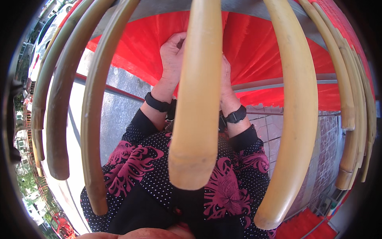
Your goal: The person assembles a red umbrella by attaching the red fabric to the metal frame and inserting bamboo ribs. They secure the fabric along the frame and then insert and adjust the bamboo ribs to complete the structure.
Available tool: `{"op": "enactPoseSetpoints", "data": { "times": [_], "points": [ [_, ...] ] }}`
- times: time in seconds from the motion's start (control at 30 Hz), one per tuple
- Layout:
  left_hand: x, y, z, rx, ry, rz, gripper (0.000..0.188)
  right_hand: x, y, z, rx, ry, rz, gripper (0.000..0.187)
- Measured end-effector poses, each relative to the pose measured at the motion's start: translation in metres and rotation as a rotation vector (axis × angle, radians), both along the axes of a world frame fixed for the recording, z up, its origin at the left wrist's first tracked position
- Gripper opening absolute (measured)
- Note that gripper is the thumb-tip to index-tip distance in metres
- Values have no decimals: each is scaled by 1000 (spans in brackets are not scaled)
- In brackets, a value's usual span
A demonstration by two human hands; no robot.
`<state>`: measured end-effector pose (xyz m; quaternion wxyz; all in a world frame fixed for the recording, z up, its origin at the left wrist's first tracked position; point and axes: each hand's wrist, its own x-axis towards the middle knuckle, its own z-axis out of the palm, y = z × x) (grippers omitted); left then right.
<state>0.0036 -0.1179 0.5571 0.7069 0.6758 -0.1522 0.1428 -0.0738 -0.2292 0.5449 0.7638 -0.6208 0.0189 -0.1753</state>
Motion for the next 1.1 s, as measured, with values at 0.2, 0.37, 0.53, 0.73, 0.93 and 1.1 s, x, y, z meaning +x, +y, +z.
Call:
{"op": "enactPoseSetpoints", "data": {
  "times": [0.2, 0.37, 0.53, 0.73, 0.93, 1.1],
  "points": [
    [-13, 13, 9, 6, -34, -118, 15, 11, -12, 13, -255, -199, -458, 38],
    [-28, 13, 24, 229, -134, 42, 29, 16, -12, 12, -570, -118, -409, 40],
    [-31, 20, 39, 389, -85, 128, 28, 21, -20, 2, -475, -17, -357, 25],
    [-17, 26, 20, 403, 128, 129, 26, 19, -24, -3, -477, -22, -366, 25],
    [14, 24, -17, 189, 59, 11, 19, 21, -21, -5, -378, -68, -371, 24],
    [4, 19, -9, 110, 117, -56, 18, 18, -21, -1, -360, -35, -340, 22]
  ]
}}
